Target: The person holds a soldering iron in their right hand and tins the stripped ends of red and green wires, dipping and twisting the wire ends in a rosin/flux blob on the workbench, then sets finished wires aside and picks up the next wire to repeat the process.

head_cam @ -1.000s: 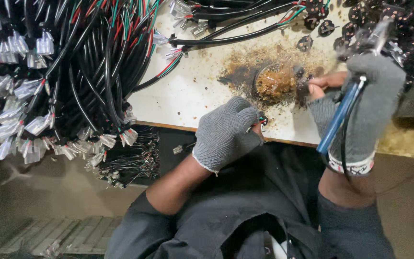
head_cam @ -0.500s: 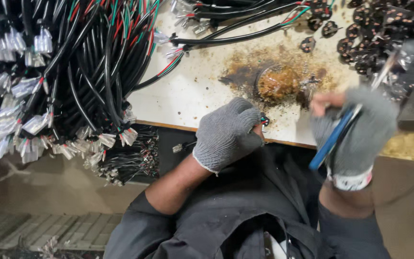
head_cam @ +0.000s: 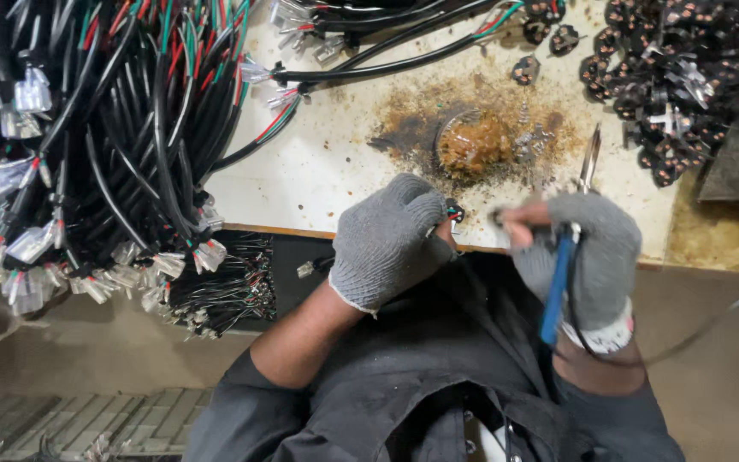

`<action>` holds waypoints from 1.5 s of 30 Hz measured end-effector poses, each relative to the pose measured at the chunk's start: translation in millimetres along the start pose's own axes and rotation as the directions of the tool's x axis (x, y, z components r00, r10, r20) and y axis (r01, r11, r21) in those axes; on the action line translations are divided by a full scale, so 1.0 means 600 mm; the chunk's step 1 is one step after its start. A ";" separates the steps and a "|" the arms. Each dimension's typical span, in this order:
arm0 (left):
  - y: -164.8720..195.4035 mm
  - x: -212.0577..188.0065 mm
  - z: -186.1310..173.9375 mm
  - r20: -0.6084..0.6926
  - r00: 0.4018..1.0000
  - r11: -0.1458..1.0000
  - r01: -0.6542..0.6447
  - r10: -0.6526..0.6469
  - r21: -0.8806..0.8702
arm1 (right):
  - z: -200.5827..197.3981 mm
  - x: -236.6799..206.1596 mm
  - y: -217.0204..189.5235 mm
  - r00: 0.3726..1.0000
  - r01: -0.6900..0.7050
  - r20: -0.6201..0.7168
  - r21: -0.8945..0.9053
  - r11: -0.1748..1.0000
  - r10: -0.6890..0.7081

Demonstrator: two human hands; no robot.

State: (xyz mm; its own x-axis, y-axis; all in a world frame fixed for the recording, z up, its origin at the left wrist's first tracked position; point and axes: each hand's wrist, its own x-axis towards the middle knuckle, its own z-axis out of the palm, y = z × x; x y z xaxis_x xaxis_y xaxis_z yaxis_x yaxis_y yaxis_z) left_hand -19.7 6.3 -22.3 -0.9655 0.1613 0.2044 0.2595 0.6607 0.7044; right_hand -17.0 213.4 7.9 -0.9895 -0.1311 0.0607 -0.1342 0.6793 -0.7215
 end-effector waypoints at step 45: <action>-0.009 -0.015 -0.103 0.314 0.949 0.988 0.051 -0.004 -0.143 | 0.002 0.004 0.001 0.988 0.152 -0.024 0.198 0.968 -0.150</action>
State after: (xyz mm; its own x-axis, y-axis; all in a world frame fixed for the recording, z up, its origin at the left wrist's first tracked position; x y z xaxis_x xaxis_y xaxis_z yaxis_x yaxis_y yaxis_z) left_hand -10.9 -43.8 14.0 -0.9244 0.3807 -0.0223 0.2100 0.5568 0.8037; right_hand -19.3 212.4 6.6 -0.9591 -0.2143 0.1850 -0.2699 0.4945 -0.8262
